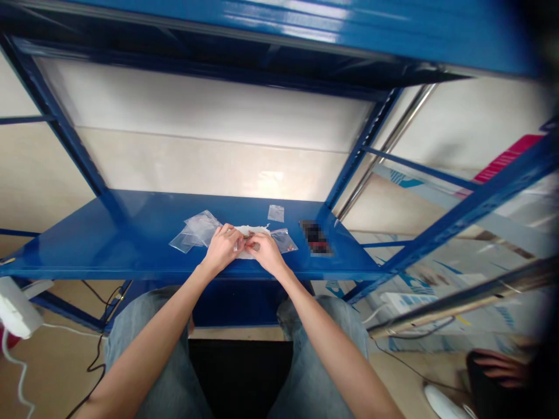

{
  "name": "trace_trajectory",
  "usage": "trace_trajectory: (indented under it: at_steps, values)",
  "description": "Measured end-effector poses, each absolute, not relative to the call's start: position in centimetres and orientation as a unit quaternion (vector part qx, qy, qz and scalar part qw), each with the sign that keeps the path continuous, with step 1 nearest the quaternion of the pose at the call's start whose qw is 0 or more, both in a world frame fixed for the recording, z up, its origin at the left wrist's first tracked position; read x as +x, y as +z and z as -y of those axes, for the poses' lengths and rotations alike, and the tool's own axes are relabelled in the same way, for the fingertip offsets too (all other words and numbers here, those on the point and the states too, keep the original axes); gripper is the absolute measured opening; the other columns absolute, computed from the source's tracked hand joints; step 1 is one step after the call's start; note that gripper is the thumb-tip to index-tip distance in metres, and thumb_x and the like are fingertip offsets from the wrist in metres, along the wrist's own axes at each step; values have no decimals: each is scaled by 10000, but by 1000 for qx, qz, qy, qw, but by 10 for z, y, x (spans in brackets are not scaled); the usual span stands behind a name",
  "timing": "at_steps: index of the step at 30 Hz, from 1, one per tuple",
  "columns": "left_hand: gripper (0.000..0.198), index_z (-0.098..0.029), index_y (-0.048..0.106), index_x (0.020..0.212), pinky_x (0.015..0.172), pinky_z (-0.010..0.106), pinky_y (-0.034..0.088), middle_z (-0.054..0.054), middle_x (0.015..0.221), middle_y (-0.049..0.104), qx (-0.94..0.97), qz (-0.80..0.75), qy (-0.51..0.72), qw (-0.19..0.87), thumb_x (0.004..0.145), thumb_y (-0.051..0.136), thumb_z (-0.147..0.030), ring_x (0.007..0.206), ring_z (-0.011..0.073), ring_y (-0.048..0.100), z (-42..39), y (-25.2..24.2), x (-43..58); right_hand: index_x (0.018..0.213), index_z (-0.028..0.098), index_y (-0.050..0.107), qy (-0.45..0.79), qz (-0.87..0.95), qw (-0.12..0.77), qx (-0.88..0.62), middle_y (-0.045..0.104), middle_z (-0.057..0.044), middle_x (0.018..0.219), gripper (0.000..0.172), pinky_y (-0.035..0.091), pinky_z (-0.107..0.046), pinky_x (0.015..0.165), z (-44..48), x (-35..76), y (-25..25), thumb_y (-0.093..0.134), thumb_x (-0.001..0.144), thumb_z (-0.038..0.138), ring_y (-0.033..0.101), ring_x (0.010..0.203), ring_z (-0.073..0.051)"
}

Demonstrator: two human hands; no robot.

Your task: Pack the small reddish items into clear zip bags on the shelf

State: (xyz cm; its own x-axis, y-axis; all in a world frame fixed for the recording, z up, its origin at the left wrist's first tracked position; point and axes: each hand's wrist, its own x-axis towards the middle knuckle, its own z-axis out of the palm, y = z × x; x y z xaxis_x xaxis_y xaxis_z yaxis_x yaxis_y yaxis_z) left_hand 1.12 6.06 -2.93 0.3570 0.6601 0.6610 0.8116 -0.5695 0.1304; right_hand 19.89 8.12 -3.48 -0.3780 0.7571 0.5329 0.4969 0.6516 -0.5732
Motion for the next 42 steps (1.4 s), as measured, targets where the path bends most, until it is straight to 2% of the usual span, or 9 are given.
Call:
trace_trajectory:
  at_steps: [4, 7, 12, 21, 24, 27, 32, 35, 42]
  values:
    - [88, -207, 696, 872, 863, 412, 445, 69, 889, 726, -800, 470, -363, 89, 924, 625, -216, 1004, 277, 589, -58, -28, 11, 793, 214, 700, 193, 750, 498, -390, 703, -26, 790, 73, 488, -323, 757, -76, 187, -28, 688, 864, 209, 631, 776, -201]
    - [101, -205, 711, 886, 864, 412, 447, 76, 887, 724, -787, 489, -368, 78, 924, 618, -217, 1010, 279, 594, -54, -28, 12, 851, 216, 703, 228, 721, 537, -375, 711, -31, 822, 68, 512, -333, 776, -68, 183, -26, 681, 882, 272, 652, 791, -206]
    - [88, -202, 714, 931, 859, 421, 450, 88, 953, 738, -812, 478, -329, 60, 887, 637, -195, 1030, 289, 589, -49, -28, 13, 917, 237, 719, 257, 733, 532, -338, 733, -44, 910, 66, 544, -376, 842, -50, 183, -27, 667, 894, 272, 664, 845, -217]
    - [49, -204, 699, 886, 950, 432, 455, 90, 955, 716, -850, 425, -311, 28, 883, 654, -223, 1093, 285, 586, -49, -29, 14, 832, 238, 714, 215, 755, 527, -326, 727, -31, 863, 69, 534, -407, 915, -41, 186, -35, 675, 880, 208, 672, 848, -219]
    - [95, -202, 717, 938, 949, 425, 459, 98, 985, 713, -847, 425, -319, 27, 905, 642, -248, 1081, 280, 590, -47, -28, 15, 878, 235, 739, 209, 751, 541, -317, 751, -50, 909, 90, 540, -387, 866, -43, 192, -33, 661, 918, 254, 683, 886, -228]
    - [149, -203, 739, 949, 910, 410, 467, 100, 983, 714, -835, 437, -333, 34, 933, 603, -262, 1027, 270, 599, -46, -28, 14, 914, 217, 753, 202, 721, 561, -354, 758, -61, 925, 140, 533, -343, 768, -53, 202, -33, 636, 941, 290, 673, 816, -208]
    - [209, -224, 759, 979, 902, 423, 454, 79, 941, 741, -823, 453, -336, 66, 950, 553, -218, 1032, 276, 589, -48, -31, 11, 809, 201, 763, 214, 747, 477, -410, 755, -36, 805, 111, 485, -304, 686, -79, 215, -40, 680, 880, 213, 649, 707, -188]
    - [187, -228, 761, 966, 897, 425, 459, 82, 934, 741, -817, 466, -331, 73, 928, 579, -215, 1027, 279, 594, -50, -34, 10, 767, 211, 766, 185, 786, 420, -415, 748, -27, 774, 130, 471, -301, 705, -88, 212, -43, 693, 860, 156, 646, 712, -186]
    - [75, -197, 720, 861, 886, 433, 488, 102, 929, 717, -790, 498, -353, 50, 865, 662, -245, 1015, 292, 621, -53, -36, 9, 641, 216, 697, 98, 813, 380, -429, 696, -26, 700, 196, 453, -308, 712, -95, 200, -42, 831, 783, 235, 625, 725, -199]
